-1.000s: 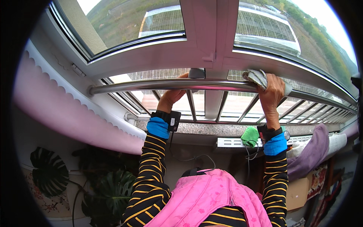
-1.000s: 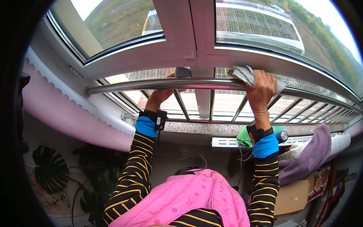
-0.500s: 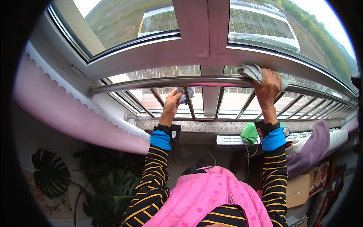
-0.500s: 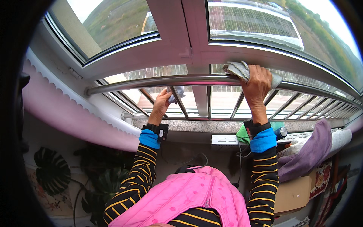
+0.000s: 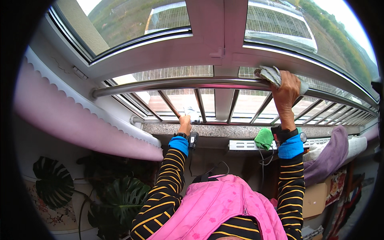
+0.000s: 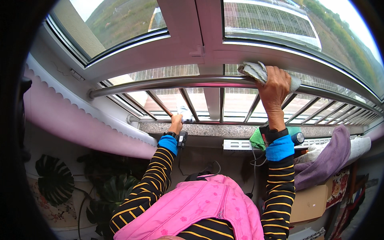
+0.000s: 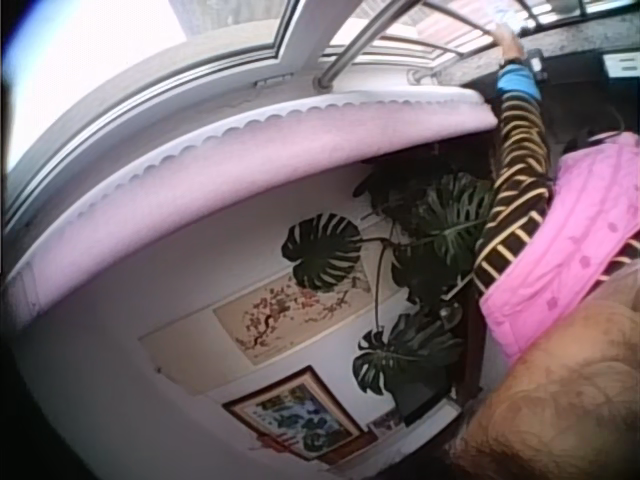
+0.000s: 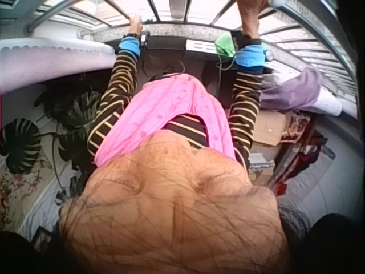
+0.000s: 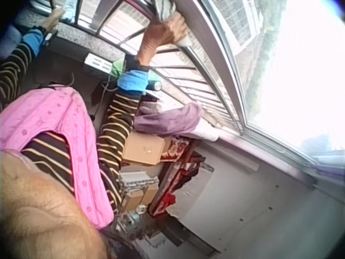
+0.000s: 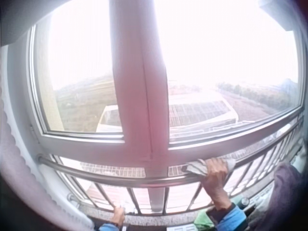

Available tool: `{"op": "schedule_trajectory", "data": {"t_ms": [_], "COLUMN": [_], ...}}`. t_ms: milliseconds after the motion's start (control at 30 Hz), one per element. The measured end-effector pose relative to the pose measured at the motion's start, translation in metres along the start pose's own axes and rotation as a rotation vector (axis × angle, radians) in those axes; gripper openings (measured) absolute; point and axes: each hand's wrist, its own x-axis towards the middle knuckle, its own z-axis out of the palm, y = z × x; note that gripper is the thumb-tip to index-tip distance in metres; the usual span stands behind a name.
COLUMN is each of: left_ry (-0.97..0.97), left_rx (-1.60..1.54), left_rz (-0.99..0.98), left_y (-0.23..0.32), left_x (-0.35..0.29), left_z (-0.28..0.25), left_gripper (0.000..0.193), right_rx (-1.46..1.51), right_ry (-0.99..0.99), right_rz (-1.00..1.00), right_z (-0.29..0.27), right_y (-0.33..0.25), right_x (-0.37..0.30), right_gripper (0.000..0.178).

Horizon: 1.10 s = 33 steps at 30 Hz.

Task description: The person wipes the window frame and glass with cloths, then moves to a nearby sofa to wipe its armrest. They open a cardboard box on the sofa and remove a small black plastic case.

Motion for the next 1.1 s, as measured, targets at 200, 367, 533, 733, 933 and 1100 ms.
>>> {"op": "schedule_trajectory", "data": {"t_ms": [200,367,533,733,933,1100], "left_ry": [-0.18,-0.176,-0.182,-0.393,-0.473,-0.537], "left_rx": [-0.58,-0.824,-0.802,-0.819,-0.859,-0.844], "left_rz": [-0.269,-0.402,-0.308,-0.174,-0.037,0.169], "left_y": [-0.002,0.014,0.026,0.041,0.062,0.089], "left_x": [0.022,0.006,-0.014,-0.011,-0.025,-0.055], "left_z": [0.023,0.037,0.035,0.025,0.024,0.019], "left_gripper": [0.025,0.028,0.026,0.02,0.02,0.021], "right_rx": [-0.001,0.008,0.006,0.018,0.006,0.004], "right_ry": [-0.007,0.024,0.014,0.026,0.001,0.002], "right_rz": [-0.009,-0.028,-0.023,-0.035,-0.025,-0.025], "right_z": [-0.001,-0.001,-0.001,0.001,0.0,-0.001], "right_y": [-0.001,-0.001,0.0,0.001,0.001,0.001], "right_x": [0.001,0.001,0.001,0.0,0.0,0.0], "right_gripper": [0.04,0.038,0.037,0.038,0.039,0.036]}}
